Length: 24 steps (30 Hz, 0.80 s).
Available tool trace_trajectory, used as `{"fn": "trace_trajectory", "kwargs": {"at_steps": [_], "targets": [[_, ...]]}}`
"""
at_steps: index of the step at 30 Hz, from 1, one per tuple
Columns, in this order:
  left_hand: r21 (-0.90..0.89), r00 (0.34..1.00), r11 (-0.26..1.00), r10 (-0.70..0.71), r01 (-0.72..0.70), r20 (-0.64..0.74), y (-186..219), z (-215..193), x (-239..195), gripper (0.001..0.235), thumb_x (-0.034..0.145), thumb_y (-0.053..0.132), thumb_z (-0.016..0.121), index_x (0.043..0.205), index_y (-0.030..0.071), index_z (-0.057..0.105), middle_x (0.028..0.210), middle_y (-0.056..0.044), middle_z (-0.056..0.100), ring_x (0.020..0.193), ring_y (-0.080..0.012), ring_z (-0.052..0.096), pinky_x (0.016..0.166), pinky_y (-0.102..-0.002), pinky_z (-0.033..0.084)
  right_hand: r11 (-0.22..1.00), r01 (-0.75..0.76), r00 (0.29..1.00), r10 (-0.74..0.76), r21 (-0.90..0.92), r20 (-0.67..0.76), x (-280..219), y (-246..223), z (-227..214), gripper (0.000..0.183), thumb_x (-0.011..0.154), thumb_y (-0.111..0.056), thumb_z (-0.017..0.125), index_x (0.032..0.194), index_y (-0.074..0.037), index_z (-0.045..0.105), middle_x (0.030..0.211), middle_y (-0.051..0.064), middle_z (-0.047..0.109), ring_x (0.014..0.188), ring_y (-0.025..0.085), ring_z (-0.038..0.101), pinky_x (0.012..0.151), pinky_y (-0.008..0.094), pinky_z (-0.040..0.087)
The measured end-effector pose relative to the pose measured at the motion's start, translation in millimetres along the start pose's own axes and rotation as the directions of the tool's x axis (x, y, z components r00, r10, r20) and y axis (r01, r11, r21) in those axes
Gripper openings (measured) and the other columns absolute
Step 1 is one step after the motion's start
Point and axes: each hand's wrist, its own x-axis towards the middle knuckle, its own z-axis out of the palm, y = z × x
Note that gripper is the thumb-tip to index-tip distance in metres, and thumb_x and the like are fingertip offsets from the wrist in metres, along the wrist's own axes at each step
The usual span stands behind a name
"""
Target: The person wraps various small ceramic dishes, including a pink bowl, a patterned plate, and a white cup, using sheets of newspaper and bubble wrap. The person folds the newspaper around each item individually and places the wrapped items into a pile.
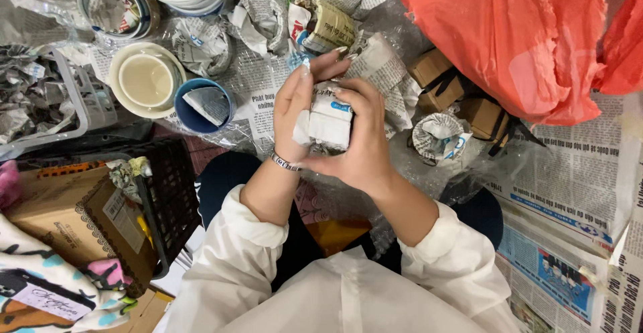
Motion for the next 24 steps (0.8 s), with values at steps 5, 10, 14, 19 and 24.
{"fn": "trace_trajectory", "kwargs": {"at_steps": [5, 10, 14, 19, 24], "targets": [[0.214, 0.989, 0.976, 0.021, -0.052, 0.144, 4, -2, 4, 0.057, 0.118, 0.040, 0.035, 0.149, -0.005, 0.050, 0.156, -0.023, 0.053, 0.148, -0.0343, 0.052, 0.129, -0.046, 0.039, 0.999, -0.043, 0.999, 0.043, -0.001, -0.032, -3, 2, 3, 0.084, 0.076, -0.024, 0.097, 0.138, -0.007, 0.043, 0.140, 0.019, 0.048, 0.129, 0.036, 0.053, 0.112, 0.046, 0.045], [0.113, 0.981, 0.984, 0.117, -0.135, 0.155, 0, 6, 9, 0.073, 0.110, 0.061, 0.036, 0.160, 0.007, 0.042, 0.163, -0.017, 0.046, 0.156, -0.0312, 0.042, 0.135, -0.046, 0.032, 0.854, -0.317, 0.932, 0.362, 0.413, -0.034, -9, 23, -4, 0.054, 0.091, -0.004, 0.071, 0.140, -0.004, 0.047, 0.134, 0.015, 0.058, 0.124, 0.024, 0.062, 0.110, 0.036, 0.052], [0.661, 0.755, 0.405, 0.513, -0.632, 0.407, 4, 16, -1, 0.073, 0.103, 0.069, 0.045, 0.153, 0.014, 0.043, 0.161, -0.013, 0.039, 0.156, -0.0310, 0.032, 0.134, -0.051, 0.023, 0.285, -0.325, 0.756, 0.652, 0.902, 0.067, -9, 36, -15, 0.045, 0.098, -0.008, 0.060, 0.141, -0.003, 0.047, 0.125, 0.015, 0.061, 0.110, 0.023, 0.063, 0.095, 0.037, 0.054], [0.679, 0.629, -0.068, 0.319, -0.731, 0.709, 2, 23, -10, 0.081, 0.086, 0.065, 0.081, 0.142, 0.010, 0.059, 0.151, -0.011, 0.052, 0.146, -0.0318, 0.047, 0.125, -0.059, 0.027, 0.379, -0.371, 0.806, 0.584, 0.848, 0.092, -20, 41, -21, 0.043, 0.103, -0.010, 0.051, 0.145, 0.003, 0.047, 0.138, 0.010, 0.055, 0.122, 0.019, 0.059, 0.107, 0.033, 0.048], [0.659, 0.720, 0.297, 0.373, -0.691, 0.586, 0, 26, -2, 0.074, 0.079, 0.046, 0.089, 0.135, 0.007, 0.061, 0.145, -0.021, 0.059, 0.134, -0.0367, 0.063, 0.122, -0.053, 0.047, 0.514, -0.373, 0.851, 0.522, 0.772, 0.063, -33, 43, -19, 0.050, 0.106, -0.024, 0.052, 0.148, 0.000, 0.039, 0.135, 0.013, 0.052, 0.124, 0.020, 0.053, 0.109, 0.037, 0.043]]}}
